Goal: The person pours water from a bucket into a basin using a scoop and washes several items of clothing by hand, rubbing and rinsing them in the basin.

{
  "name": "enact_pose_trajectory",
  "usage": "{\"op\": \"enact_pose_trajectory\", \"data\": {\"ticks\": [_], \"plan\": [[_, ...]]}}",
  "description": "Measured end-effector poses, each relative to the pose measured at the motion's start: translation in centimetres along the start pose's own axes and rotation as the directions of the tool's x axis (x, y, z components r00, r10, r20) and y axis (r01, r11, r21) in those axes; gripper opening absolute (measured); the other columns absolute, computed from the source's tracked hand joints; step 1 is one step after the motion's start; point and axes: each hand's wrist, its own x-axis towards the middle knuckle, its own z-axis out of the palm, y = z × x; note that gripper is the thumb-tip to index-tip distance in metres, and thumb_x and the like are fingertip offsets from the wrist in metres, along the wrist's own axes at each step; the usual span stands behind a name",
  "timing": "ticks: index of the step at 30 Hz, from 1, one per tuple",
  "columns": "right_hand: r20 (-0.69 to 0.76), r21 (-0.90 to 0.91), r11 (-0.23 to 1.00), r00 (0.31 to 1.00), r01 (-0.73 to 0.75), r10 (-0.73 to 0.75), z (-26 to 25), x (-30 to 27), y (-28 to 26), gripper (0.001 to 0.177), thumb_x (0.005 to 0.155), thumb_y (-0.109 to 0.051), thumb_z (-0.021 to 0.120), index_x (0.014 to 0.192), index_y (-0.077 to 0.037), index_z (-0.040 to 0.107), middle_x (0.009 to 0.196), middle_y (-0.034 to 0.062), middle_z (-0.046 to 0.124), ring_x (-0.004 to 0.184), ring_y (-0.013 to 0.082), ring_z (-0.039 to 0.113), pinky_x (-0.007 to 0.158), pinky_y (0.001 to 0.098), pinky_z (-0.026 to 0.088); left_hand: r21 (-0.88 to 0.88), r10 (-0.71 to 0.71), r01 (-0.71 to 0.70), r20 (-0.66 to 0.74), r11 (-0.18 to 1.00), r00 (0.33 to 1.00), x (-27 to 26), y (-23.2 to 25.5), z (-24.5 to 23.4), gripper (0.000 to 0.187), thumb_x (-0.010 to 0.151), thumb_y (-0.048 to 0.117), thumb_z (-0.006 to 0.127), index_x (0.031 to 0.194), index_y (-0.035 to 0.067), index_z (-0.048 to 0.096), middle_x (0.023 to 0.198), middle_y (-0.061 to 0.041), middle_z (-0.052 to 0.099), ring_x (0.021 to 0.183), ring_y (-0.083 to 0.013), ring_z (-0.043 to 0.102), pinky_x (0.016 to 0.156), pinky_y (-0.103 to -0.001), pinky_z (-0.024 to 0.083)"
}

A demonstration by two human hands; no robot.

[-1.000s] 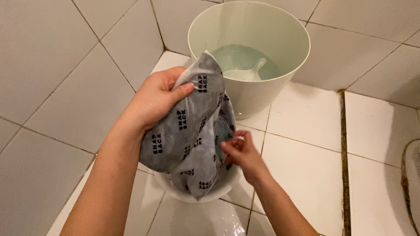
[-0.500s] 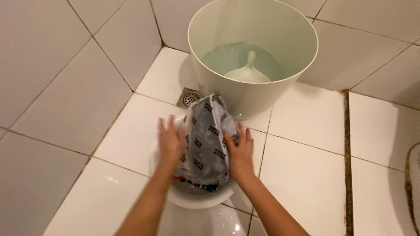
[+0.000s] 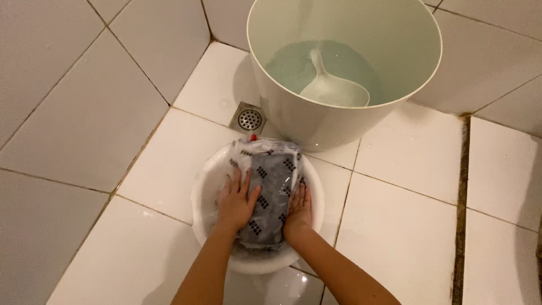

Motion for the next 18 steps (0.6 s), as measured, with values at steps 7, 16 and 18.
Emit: {"op": "enact_pose_trajectory", "data": {"ticks": [7, 16, 18], "plan": [[-0.481, 0.647, 0.740, 0.851, 0.183, 0.209, 4.5, 1.2, 0.0, 0.088, 0.091, -0.010, 0.059, 0.166, -0.005, 0.014, 0.154, 0.0264, 0.034, 0.138, 0.0428, 0.038, 0.116, 0.0467, 0.033, -0.178, -0.119, 0.151, 0.178, 0.972, 0.977, -0.5, -1.6, 1.3, 0.078, 0.096, 0.071, 0.020, 0.163, 0.034, 0.003, 0.173, -0.003, -0.004, 0.157, -0.0337, -0.003, 0.124, -0.054, 0.005], [-0.352, 0.620, -0.591, 0.856, 0.516, 0.379, -3.1, -6.2, 3.8, 0.041, 0.077, 0.003, 0.060, 0.114, -0.013, 0.053, 0.105, 0.0103, 0.059, 0.089, 0.0205, 0.059, 0.070, 0.0326, 0.054, -0.198, 0.142, -0.113, 0.142, 0.974, 0.980, 4.9, 2.0, -8.1, 0.071, 0.095, 0.058, 0.051, 0.140, 0.004, 0.058, 0.136, -0.018, 0.067, 0.129, -0.0313, 0.063, 0.109, -0.041, 0.047], [-0.537, 0.504, -0.633, 0.787, 0.587, 0.303, -6.4, -9.9, 5.8, 0.040, 0.074, 0.005, 0.062, 0.110, -0.009, 0.049, 0.103, 0.0083, 0.059, 0.088, 0.0181, 0.062, 0.070, 0.0316, 0.055, -0.496, 0.286, -0.203, 0.097, 0.845, 0.953, 1.9, 7.4, -14.9, 0.074, 0.092, 0.060, 0.053, 0.136, 0.001, 0.057, 0.129, -0.016, 0.070, 0.122, -0.0279, 0.066, 0.103, -0.037, 0.049]]}}
